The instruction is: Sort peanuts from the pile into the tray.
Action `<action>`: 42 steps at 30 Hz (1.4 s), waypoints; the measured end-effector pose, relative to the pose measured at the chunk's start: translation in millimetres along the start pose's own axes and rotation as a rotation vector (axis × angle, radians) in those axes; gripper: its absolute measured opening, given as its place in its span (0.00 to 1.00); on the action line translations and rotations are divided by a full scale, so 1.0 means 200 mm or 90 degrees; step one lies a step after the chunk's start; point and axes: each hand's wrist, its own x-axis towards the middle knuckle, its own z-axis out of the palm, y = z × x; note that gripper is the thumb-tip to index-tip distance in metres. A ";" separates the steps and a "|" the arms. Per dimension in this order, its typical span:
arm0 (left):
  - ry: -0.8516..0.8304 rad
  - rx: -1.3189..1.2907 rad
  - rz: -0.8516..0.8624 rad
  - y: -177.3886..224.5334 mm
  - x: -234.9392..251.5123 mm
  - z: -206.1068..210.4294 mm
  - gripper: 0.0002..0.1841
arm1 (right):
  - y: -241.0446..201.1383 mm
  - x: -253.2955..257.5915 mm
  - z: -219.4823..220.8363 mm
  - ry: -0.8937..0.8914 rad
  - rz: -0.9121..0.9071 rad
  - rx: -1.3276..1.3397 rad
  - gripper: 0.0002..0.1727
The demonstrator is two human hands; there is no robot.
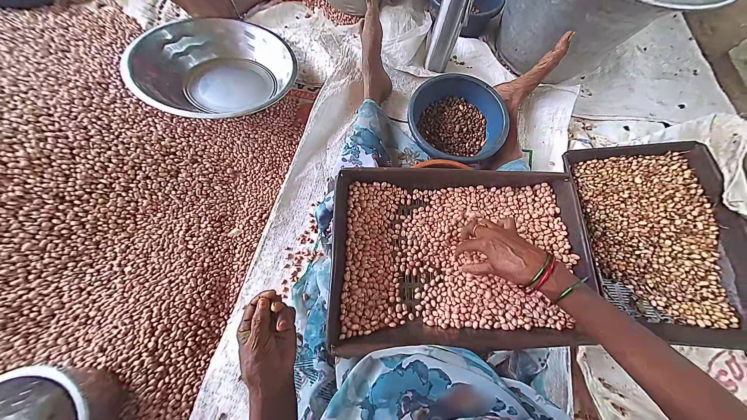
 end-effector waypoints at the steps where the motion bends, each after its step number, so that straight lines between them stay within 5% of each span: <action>1: 0.009 -0.015 -0.006 -0.01 0.00 0.00 0.20 | -0.01 0.02 0.01 0.110 0.000 0.017 0.12; 4: 0.016 -0.035 -0.018 -0.03 -0.01 0.04 0.20 | -0.08 0.21 0.14 0.360 -0.057 0.095 0.07; 10: -0.042 0.021 0.017 0.02 -0.02 0.06 0.13 | -0.17 0.31 0.12 0.213 -0.001 0.064 0.09; 15: -0.131 0.230 0.133 0.00 0.01 0.09 0.12 | 0.02 0.30 -0.20 0.381 0.041 0.295 0.07; 18: -0.230 0.583 0.301 0.01 0.06 0.25 0.12 | -0.04 0.35 -0.20 0.255 0.016 0.424 0.10; 22: -0.471 0.950 0.487 -0.03 0.16 0.57 0.10 | -0.24 0.37 0.01 0.114 -0.019 0.375 0.08; 26: -0.635 1.152 0.237 -0.07 0.27 0.80 0.08 | -0.36 0.25 0.09 -0.047 0.009 0.357 0.16; 30: -0.610 1.261 0.204 -0.15 0.30 0.83 0.10 | -0.33 0.07 0.19 -0.085 0.006 0.408 0.15; 33: -0.623 1.217 0.228 -0.14 0.27 0.80 0.09 | -0.33 0.00 0.29 -0.074 0.028 0.539 0.15; 38: -0.746 0.815 0.278 -0.06 0.02 0.74 0.13 | -0.41 0.00 0.42 -0.077 0.119 1.032 0.22; 40: -0.710 0.783 0.348 -0.06 -0.06 0.71 0.16 | -0.38 -0.03 0.38 -0.058 0.144 1.248 0.24; 42: -0.620 0.755 0.392 -0.03 -0.06 0.65 0.16 | -0.24 -0.15 0.34 0.057 0.005 1.439 0.22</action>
